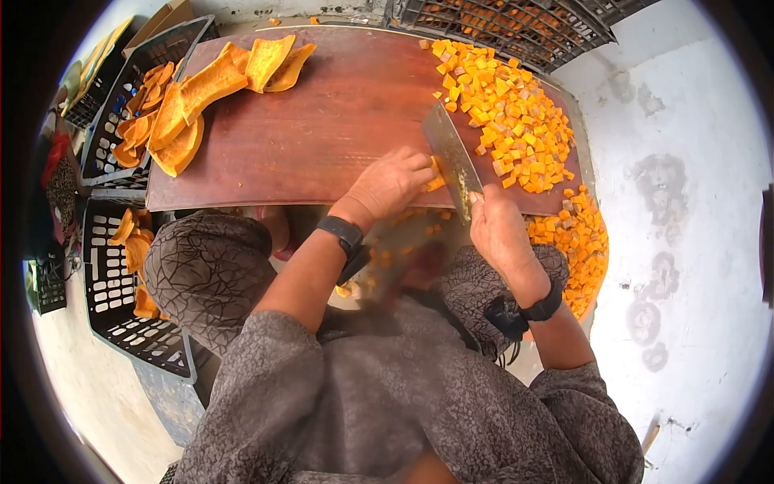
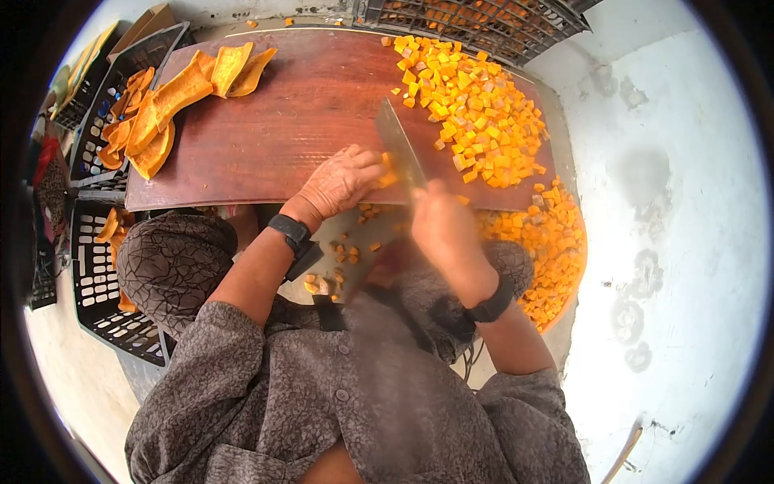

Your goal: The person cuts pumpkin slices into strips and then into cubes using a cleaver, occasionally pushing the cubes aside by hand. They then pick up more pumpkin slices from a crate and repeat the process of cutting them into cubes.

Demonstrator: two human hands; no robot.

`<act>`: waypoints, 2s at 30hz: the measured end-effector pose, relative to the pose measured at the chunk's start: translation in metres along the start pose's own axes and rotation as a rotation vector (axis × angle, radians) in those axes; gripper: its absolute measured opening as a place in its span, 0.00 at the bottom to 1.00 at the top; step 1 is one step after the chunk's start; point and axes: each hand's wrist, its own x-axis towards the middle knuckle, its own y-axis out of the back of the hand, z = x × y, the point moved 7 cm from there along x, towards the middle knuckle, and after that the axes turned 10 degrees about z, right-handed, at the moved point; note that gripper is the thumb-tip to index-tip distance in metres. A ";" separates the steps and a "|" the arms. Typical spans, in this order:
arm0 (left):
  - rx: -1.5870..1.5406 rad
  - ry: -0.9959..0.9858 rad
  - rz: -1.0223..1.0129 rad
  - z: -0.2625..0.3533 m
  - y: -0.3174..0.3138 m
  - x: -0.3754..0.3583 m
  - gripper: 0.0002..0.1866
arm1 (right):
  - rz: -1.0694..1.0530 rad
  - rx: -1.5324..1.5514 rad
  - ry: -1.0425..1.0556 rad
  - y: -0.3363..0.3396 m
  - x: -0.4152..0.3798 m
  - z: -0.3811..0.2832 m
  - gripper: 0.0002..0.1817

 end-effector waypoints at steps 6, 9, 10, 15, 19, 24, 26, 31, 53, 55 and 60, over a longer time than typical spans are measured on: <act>-0.004 -0.022 0.058 0.002 0.003 0.003 0.10 | -0.040 -0.014 0.018 -0.001 0.006 -0.004 0.09; -0.018 0.009 0.022 0.000 -0.001 0.002 0.10 | -0.024 -0.015 0.072 -0.006 0.010 -0.004 0.07; -0.053 0.031 0.017 -0.002 -0.002 0.002 0.12 | -0.026 -0.017 0.065 -0.009 0.012 -0.003 0.07; -0.107 0.068 0.005 -0.006 -0.002 0.001 0.15 | -0.015 0.084 0.048 -0.020 0.025 -0.007 0.11; -0.106 0.110 -0.012 -0.008 -0.003 0.000 0.15 | -0.030 0.066 0.106 -0.019 0.022 -0.006 0.12; -0.113 0.106 0.024 -0.006 -0.004 0.000 0.11 | -0.030 0.001 0.016 -0.039 0.029 0.000 0.12; -0.130 0.122 -0.029 -0.010 -0.005 0.001 0.14 | -0.021 -0.012 -0.016 -0.044 0.039 -0.001 0.12; -0.119 0.098 0.011 -0.007 -0.002 0.001 0.14 | -0.044 -0.050 -0.038 -0.036 0.044 -0.004 0.12; -0.107 0.088 0.043 -0.008 -0.002 -0.002 0.11 | 0.057 0.091 -0.012 -0.005 0.032 0.007 0.13; -0.108 0.086 0.035 -0.010 -0.003 -0.002 0.10 | 0.000 0.021 0.072 -0.002 0.021 0.000 0.13; -0.076 0.079 0.012 -0.009 -0.002 -0.002 0.10 | -0.029 0.070 0.038 0.000 0.006 0.003 0.12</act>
